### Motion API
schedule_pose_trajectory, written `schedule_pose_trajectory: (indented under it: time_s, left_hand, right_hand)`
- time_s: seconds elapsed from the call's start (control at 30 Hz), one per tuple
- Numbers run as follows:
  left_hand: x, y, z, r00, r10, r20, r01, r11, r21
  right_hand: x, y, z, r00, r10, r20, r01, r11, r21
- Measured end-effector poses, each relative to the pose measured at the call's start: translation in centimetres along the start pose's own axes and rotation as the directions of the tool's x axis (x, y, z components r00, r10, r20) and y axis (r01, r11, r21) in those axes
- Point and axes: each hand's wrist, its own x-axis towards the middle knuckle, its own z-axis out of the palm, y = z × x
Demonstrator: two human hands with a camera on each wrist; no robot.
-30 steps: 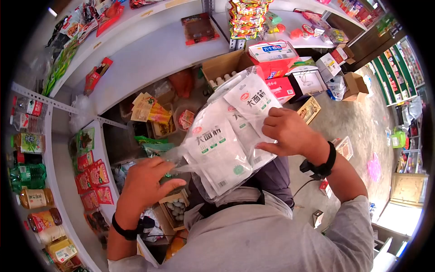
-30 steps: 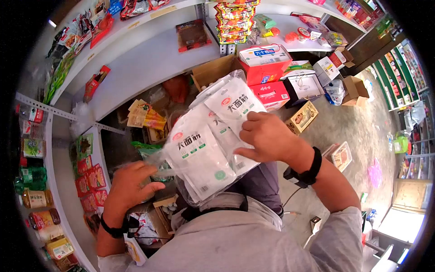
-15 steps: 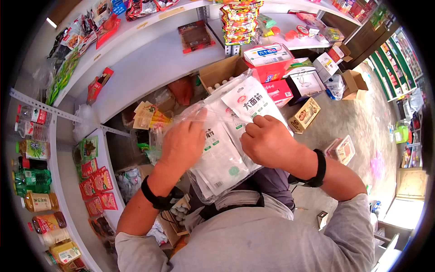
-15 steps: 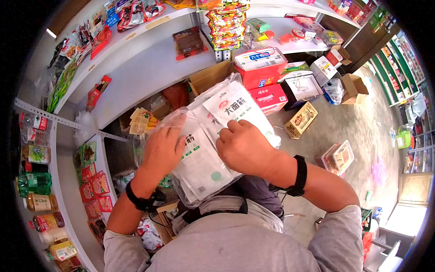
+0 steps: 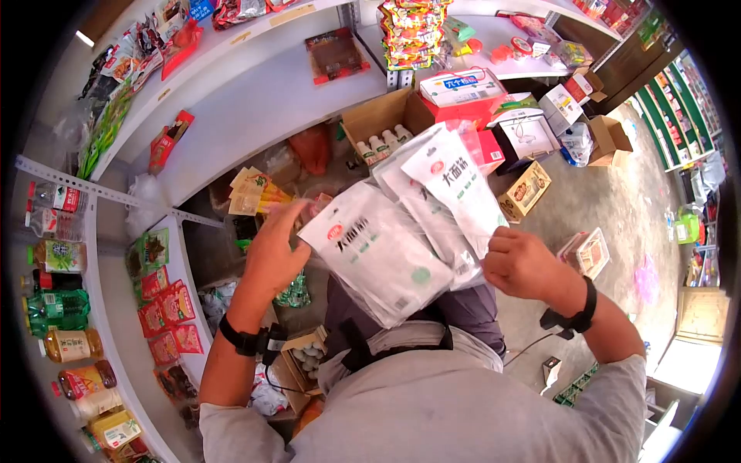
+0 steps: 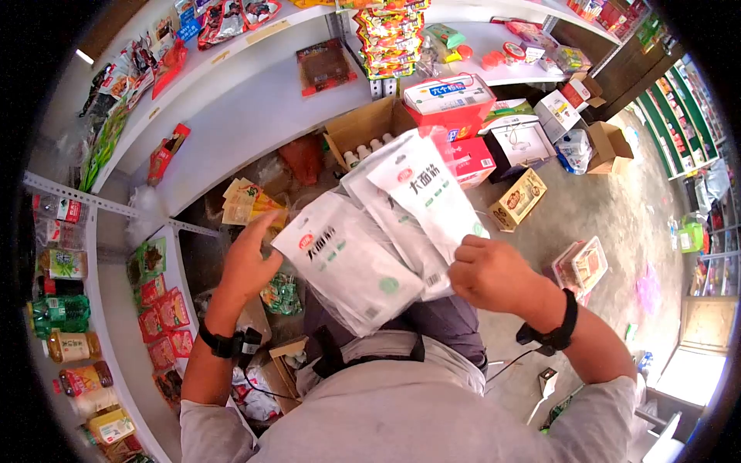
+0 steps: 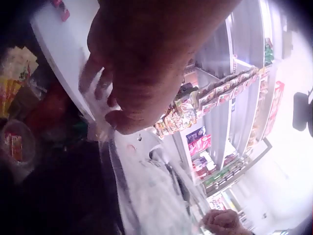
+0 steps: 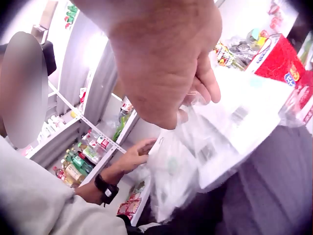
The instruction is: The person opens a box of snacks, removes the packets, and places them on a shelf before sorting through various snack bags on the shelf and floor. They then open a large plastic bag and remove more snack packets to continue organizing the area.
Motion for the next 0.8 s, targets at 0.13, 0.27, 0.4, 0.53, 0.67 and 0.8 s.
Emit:
schedule_pose_trajectory:
  time_s: [0.13, 0.27, 0.4, 0.53, 0.67, 0.8]
  left_hand:
    - [0.5, 0.6, 0.6, 0.992, 0.127, -0.018, -0.126, 0.991, 0.049]
    - [1.0, 3.5, 1.4, 0.999, 0.027, -0.021, -0.025, 0.997, 0.071]
    - [2.2, 2.2, 2.1, 0.959, -0.219, 0.179, 0.235, 0.969, -0.073]
    - [2.2, 0.1, 2.3, 0.832, -0.154, 0.533, 0.394, 0.841, -0.371]
    - [0.3, 2.1, 1.6, 0.845, -0.125, 0.520, 0.291, 0.923, -0.251]
    - [-1.6, 6.0, -2.0, 0.867, -0.036, 0.498, 0.105, 0.988, -0.111]
  right_hand:
    - [3.5, -2.7, -0.4, 0.990, -0.078, -0.114, 0.077, 0.997, -0.010]
    - [5.3, -4.4, -0.8, 0.979, 0.033, -0.200, -0.028, 0.999, 0.029]
    - [6.5, -4.1, -0.2, 0.937, 0.172, -0.304, -0.184, 0.983, -0.011]
    - [7.7, 0.3, 0.8, 0.867, 0.312, -0.388, -0.375, 0.922, -0.097]
    - [7.6, 4.2, 3.8, 0.779, 0.593, -0.206, -0.554, 0.804, 0.217]
    - [7.4, 4.3, 4.5, 0.748, 0.658, -0.084, -0.606, 0.729, 0.318]
